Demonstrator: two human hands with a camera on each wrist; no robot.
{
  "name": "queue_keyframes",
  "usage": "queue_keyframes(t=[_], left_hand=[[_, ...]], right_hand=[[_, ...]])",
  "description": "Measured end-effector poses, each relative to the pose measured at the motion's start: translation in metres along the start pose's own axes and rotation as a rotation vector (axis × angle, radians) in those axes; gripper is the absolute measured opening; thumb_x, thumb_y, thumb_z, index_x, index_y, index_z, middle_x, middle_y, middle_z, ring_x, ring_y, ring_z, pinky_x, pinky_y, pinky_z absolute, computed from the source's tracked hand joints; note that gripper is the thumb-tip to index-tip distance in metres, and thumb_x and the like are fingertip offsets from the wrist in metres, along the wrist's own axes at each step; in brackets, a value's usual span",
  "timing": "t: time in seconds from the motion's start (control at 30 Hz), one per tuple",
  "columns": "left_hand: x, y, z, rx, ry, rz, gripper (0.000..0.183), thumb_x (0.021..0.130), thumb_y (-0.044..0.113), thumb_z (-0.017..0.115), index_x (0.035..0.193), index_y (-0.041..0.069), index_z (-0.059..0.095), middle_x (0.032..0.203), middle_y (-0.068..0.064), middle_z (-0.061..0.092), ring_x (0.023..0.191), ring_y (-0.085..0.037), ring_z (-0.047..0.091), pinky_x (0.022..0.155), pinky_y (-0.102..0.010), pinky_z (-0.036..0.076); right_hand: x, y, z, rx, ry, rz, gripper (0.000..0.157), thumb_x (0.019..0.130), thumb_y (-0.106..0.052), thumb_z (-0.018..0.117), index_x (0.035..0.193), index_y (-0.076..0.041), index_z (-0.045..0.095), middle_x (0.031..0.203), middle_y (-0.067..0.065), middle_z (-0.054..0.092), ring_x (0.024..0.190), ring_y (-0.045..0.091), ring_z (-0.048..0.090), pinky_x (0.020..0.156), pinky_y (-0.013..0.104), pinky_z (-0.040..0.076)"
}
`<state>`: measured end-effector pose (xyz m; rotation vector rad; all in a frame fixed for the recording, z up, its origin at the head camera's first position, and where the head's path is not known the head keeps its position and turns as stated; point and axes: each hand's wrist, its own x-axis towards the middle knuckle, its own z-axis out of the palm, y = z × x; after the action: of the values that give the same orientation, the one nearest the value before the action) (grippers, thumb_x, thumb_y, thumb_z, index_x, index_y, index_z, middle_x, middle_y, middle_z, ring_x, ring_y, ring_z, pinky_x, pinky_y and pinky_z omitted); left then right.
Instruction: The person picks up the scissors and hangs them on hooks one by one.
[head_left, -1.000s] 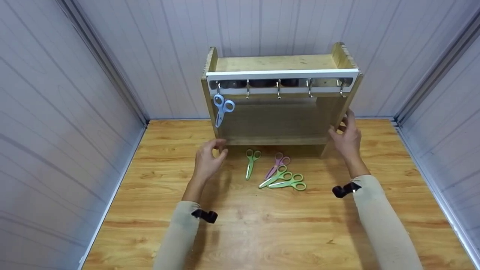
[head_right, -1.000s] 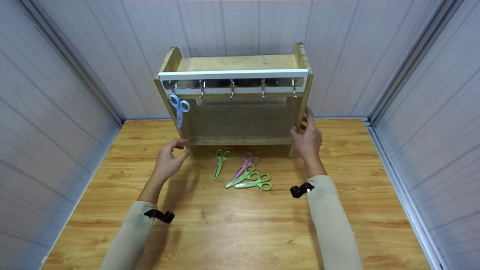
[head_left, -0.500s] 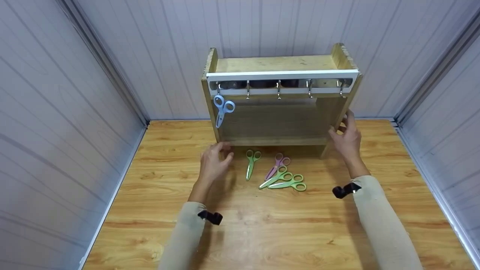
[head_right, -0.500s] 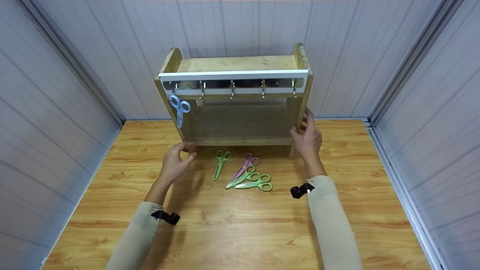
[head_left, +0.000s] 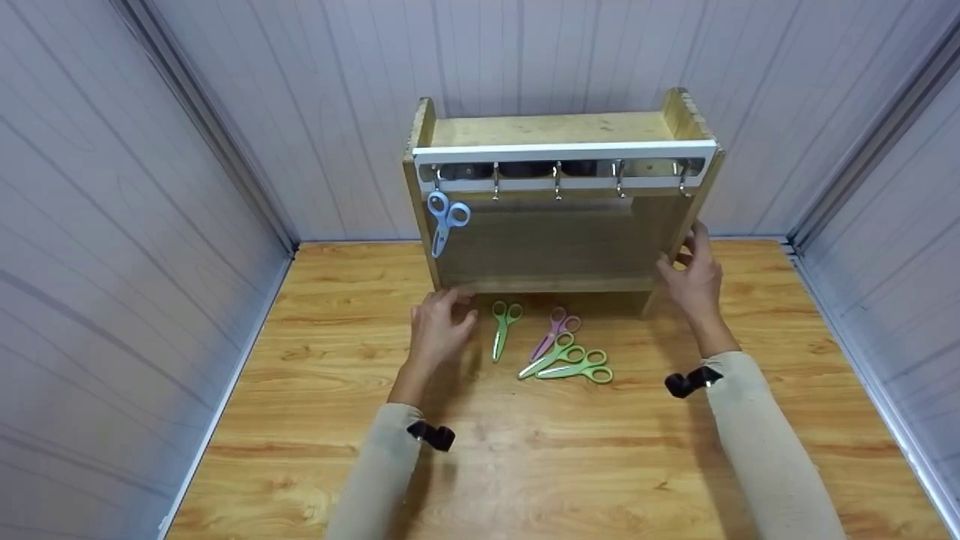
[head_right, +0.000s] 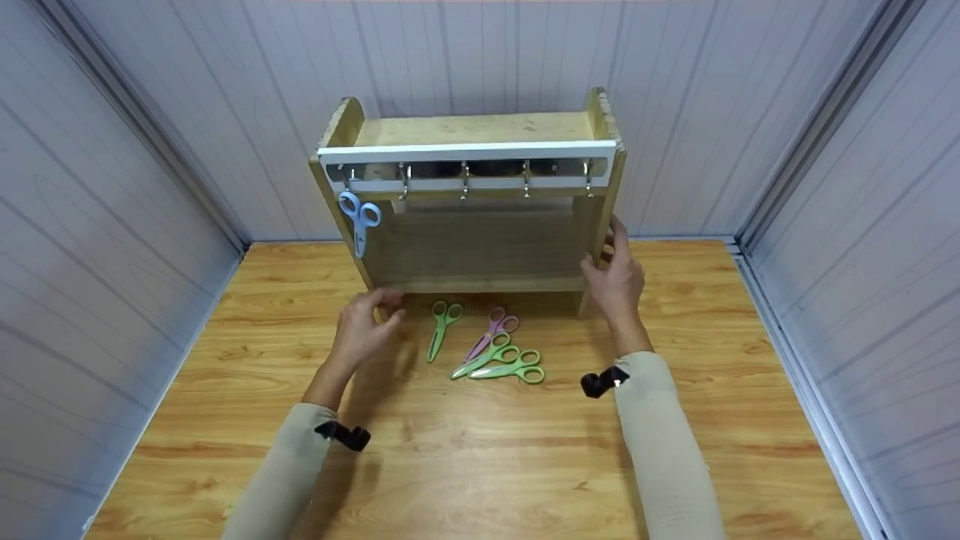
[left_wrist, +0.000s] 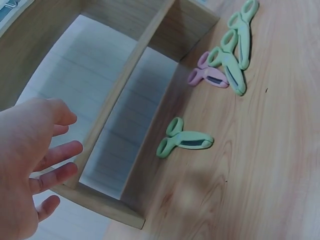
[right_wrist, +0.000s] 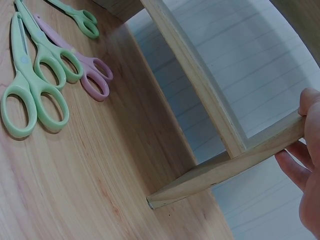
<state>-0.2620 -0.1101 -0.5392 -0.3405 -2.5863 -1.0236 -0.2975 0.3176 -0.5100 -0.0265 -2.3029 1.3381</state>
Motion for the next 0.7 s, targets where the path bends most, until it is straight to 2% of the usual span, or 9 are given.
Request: queue_keyframes(t=[0.23, 0.7], left_hand=[[-0.001, -0.004, 0.011, 0.04, 0.019, 0.026, 0.028, 0.094, 0.014, 0.082, 0.122, 0.009, 0.082, 0.113, -0.012, 0.085, 0.112, -0.038, 0.076, 0.09, -0.054, 0.043], [-0.006, -0.01, 0.026, 0.09, -0.07, -0.027, 0.041, 0.093, 0.017, 0.083, 0.134, 0.011, 0.079, 0.12, -0.015, 0.082, 0.118, -0.04, 0.074, 0.095, -0.056, 0.045]], right_hand=[[-0.001, 0.001, 0.0, -0.005, 0.017, -0.005, 0.071, 0.101, -0.006, 0.068, 0.167, -0.007, 0.042, 0.159, 0.031, 0.064, 0.125, 0.057, 0.076, 0.085, 0.0, 0.045], [0.0, 0.001, -0.001, -0.012, -0.005, -0.006, 0.073, 0.101, -0.005, 0.067, 0.169, -0.007, 0.039, 0.162, 0.034, 0.06, 0.126, 0.059, 0.074, 0.083, -0.001, 0.044]])
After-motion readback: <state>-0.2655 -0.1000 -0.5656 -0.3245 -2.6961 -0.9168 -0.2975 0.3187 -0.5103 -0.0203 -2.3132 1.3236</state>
